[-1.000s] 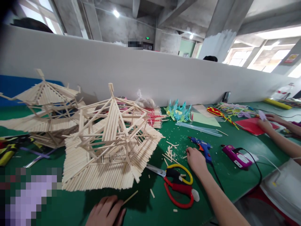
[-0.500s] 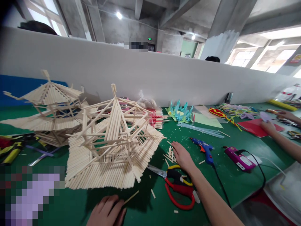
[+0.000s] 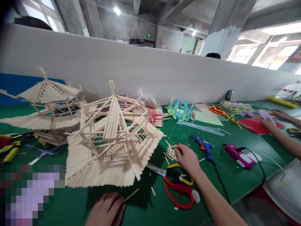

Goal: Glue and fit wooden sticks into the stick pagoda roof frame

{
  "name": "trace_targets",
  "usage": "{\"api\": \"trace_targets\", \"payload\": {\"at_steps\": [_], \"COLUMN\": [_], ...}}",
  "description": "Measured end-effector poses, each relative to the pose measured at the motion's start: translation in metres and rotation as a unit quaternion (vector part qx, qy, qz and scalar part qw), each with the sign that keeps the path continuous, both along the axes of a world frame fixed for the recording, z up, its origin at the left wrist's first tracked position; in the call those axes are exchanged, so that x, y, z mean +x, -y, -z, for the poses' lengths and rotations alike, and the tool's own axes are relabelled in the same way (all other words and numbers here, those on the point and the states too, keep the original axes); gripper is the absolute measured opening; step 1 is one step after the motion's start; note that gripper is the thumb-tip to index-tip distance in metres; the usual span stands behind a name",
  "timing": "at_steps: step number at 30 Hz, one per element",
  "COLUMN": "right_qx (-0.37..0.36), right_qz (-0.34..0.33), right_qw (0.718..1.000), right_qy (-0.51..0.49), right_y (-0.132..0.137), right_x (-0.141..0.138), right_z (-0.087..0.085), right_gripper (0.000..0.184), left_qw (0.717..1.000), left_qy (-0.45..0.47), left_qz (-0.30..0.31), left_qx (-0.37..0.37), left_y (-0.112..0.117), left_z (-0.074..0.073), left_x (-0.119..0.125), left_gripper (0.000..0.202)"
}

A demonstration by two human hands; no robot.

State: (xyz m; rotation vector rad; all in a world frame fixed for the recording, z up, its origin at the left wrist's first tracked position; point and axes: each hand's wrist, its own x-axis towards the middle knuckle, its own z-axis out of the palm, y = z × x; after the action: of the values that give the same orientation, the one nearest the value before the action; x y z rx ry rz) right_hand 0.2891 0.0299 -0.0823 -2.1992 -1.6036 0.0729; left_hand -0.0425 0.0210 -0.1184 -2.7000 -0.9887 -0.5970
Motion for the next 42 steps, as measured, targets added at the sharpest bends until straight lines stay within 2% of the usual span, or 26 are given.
{"api": "trace_targets", "payload": {"at_steps": [5,10,17,25,31,34,38,42], "right_qx": [-0.106,-0.173,-0.155,-0.163,-0.207,-0.234,-0.254,-0.221], "right_qz": [0.0,-0.049,-0.066,-0.124,-0.097,-0.091,-0.084,-0.074], "right_qw": [0.994,0.983,0.985,0.978,0.965,0.956,0.952,0.966], "right_qy": [0.012,-0.023,-0.038,0.043,0.131,0.152,0.152,0.115], "right_y": [-0.025,-0.034,-0.023,-0.012,-0.016,-0.019,-0.022,-0.024], "right_x": [-0.012,0.001,0.016,-0.014,-0.02,-0.018,-0.019,-0.021], "right_z": [-0.009,-0.011,-0.022,-0.032,-0.03,-0.03,-0.029,-0.03], "right_gripper": [0.024,0.023,0.026,0.012,0.01,0.016,0.02,0.018], "left_qw": [1.0,1.0,1.0,1.0,1.0,1.0,1.0,0.999], "left_qy": [0.004,0.007,0.015,0.017,0.018,0.021,0.025,0.032], "left_qz": [-0.005,-0.007,-0.006,-0.009,-0.011,-0.012,-0.014,-0.013], "left_qx": [0.002,0.002,0.002,0.004,0.001,0.0,-0.002,0.002], "left_y": [0.0,0.001,0.0,0.001,0.002,0.002,0.002,0.001], "left_z": [-0.001,0.001,0.001,0.002,0.001,0.0,0.0,0.001], "left_x": [0.0,-0.002,-0.002,-0.002,-0.002,-0.002,-0.001,-0.001], "left_gripper": [0.016,0.016,0.017,0.017,0.018,0.019,0.019,0.017]}}
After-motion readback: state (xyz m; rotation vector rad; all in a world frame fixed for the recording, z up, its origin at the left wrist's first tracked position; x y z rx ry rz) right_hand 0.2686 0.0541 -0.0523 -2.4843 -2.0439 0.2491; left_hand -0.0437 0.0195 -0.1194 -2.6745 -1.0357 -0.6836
